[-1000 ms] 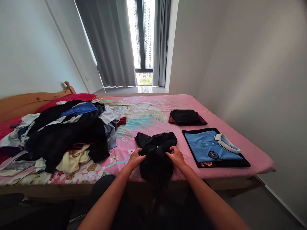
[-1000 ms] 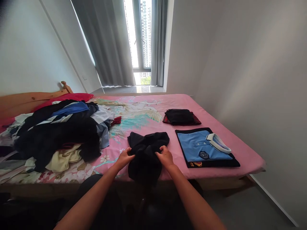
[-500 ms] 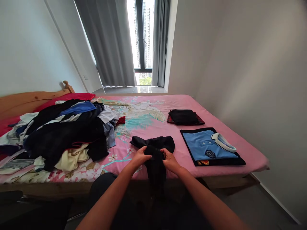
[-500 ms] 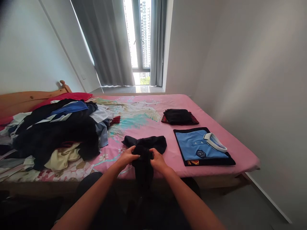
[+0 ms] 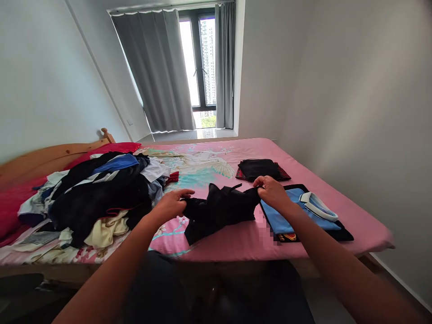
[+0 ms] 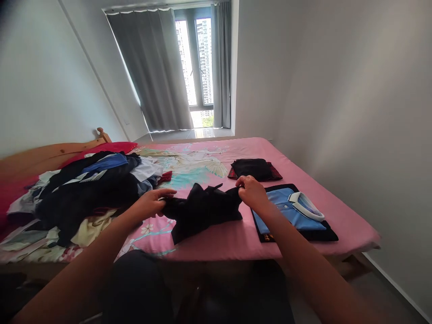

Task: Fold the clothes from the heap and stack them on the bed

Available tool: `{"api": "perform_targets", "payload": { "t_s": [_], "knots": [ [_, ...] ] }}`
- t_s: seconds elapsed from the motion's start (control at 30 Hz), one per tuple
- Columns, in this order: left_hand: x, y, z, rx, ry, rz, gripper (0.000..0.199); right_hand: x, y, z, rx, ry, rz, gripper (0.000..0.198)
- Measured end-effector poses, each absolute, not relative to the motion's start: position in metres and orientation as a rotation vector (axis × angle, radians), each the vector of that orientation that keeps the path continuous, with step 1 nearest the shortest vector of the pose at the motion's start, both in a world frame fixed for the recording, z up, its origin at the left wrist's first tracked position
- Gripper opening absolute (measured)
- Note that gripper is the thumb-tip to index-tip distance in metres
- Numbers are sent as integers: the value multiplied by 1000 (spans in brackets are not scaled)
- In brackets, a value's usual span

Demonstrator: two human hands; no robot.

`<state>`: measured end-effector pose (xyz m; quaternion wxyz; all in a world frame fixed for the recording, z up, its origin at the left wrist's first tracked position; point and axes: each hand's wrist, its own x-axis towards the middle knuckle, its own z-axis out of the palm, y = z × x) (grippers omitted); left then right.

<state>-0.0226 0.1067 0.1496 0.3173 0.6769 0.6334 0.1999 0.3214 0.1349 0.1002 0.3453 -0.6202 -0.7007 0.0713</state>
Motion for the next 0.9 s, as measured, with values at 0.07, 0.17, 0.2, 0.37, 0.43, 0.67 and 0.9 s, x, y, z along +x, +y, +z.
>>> {"api": "perform_targets", "payload": {
  "t_s": [0.07,0.17,0.2,0.37,0.43,0.67,0.9],
  "knots": [
    [-1,87,167,1762,1587,597,61,313,122,119,-1520,-1804,223,27],
    [17,70,183,1716,1483,824,50,313,105,149,-1342,-1728,419,29],
    [17,70,184,1701,1450,882,49,318,103,157,-1297,-1730,506,29],
    [-3,91,185,1616,1672,653,48,363,128,171,-1380,-1792,524,19],
    [-4,94,193,1603,1630,772,51,378,139,173,-1351,-1708,612,17],
    [38,58,222,1697,1373,952,37,395,120,192,-1116,-1769,473,23],
    [53,70,232,1811,1542,918,31,410,103,205,-1247,-1865,588,22]
  ]
}}
